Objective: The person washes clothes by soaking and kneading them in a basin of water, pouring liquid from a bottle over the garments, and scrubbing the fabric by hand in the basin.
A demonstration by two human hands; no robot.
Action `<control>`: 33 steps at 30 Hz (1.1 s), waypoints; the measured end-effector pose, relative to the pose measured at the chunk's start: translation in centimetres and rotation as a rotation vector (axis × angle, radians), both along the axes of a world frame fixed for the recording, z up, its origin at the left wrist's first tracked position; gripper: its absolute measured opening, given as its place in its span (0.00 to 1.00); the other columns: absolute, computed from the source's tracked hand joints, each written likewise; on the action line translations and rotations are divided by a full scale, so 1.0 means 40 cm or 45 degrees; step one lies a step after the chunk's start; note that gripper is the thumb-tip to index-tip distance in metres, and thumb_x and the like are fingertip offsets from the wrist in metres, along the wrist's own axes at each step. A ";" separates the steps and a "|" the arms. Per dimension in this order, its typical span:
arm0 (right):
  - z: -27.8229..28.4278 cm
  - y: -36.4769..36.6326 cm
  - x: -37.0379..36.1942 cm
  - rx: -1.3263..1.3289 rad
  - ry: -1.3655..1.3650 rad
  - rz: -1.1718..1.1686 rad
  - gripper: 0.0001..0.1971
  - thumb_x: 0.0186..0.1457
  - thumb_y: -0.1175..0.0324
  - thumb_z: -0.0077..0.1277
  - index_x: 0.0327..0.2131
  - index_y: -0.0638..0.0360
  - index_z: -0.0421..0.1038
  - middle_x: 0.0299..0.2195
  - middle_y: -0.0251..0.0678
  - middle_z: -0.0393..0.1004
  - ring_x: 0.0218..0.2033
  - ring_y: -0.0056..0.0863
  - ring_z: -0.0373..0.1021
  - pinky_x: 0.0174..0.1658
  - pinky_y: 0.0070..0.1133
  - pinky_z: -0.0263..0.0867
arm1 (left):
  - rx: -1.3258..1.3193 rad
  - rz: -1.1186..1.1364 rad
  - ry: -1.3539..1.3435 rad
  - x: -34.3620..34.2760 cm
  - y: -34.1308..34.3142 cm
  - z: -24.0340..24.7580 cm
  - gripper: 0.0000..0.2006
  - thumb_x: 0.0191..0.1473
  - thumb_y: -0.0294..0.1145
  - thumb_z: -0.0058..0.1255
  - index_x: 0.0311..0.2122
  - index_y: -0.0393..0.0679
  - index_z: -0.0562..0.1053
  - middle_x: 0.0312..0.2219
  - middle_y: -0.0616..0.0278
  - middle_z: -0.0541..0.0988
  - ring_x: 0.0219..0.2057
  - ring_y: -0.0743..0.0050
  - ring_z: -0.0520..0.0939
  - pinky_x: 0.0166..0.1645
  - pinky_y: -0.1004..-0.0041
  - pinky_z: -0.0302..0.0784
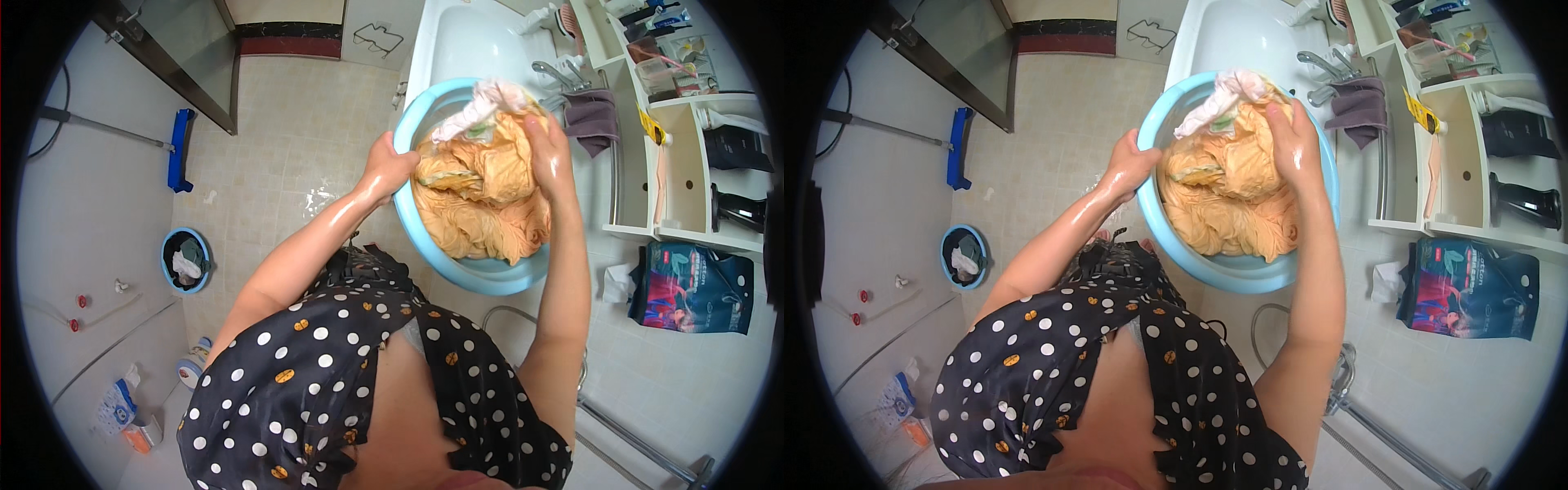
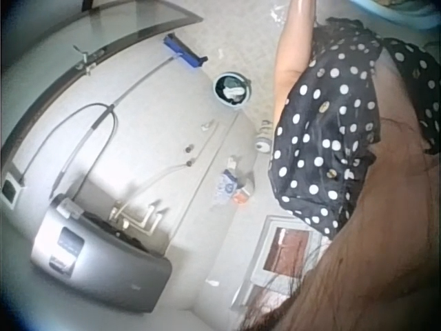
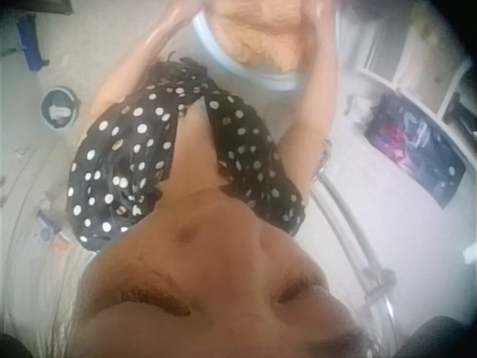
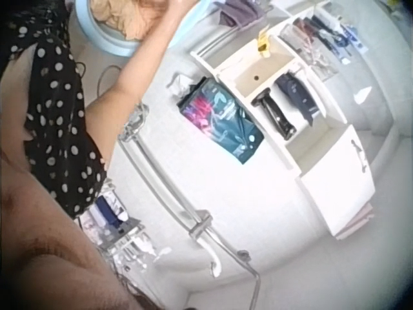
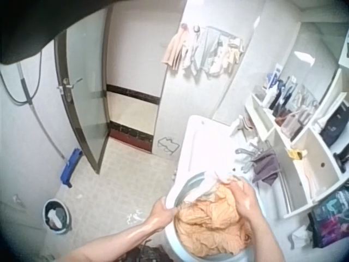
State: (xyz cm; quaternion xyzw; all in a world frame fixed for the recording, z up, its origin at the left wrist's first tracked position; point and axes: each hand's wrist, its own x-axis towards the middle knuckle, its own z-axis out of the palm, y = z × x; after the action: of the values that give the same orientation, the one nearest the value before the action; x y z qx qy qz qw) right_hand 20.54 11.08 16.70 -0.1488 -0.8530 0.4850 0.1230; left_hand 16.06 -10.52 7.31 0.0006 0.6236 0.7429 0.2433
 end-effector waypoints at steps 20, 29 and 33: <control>-0.368 -0.044 -0.083 1.368 0.003 0.718 0.12 0.45 0.60 0.48 0.33 0.54 0.71 0.29 0.34 0.70 0.35 0.31 0.65 0.33 0.29 0.63 | -0.132 -0.058 0.060 0.007 -0.012 0.008 0.17 0.40 0.23 0.44 0.40 0.31 0.64 0.29 0.59 0.71 0.31 0.75 0.72 0.36 0.76 0.69; -0.332 0.065 -0.215 0.918 -0.807 0.522 0.18 0.50 0.55 0.40 0.29 0.59 0.74 0.34 0.43 0.74 0.39 0.40 0.69 0.41 0.34 0.62 | -0.092 -0.025 0.097 0.023 0.003 -0.003 0.12 0.40 0.23 0.46 0.34 0.34 0.64 0.25 0.63 0.68 0.27 0.79 0.69 0.31 0.77 0.67; -0.205 -0.028 -0.134 1.056 -0.905 0.442 0.24 0.50 0.51 0.42 0.48 0.54 0.64 0.40 0.43 0.71 0.41 0.36 0.68 0.41 0.33 0.64 | -0.065 -0.026 0.055 0.013 -0.009 -0.026 0.12 0.40 0.22 0.45 0.35 0.33 0.64 0.26 0.62 0.68 0.27 0.78 0.70 0.32 0.76 0.68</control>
State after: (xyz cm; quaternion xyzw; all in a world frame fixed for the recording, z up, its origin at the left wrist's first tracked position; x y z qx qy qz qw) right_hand 15.17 9.96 8.50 -0.0996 -0.9728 0.0431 -0.2046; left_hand 16.56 -10.88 6.26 0.0166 0.6475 0.7240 0.2372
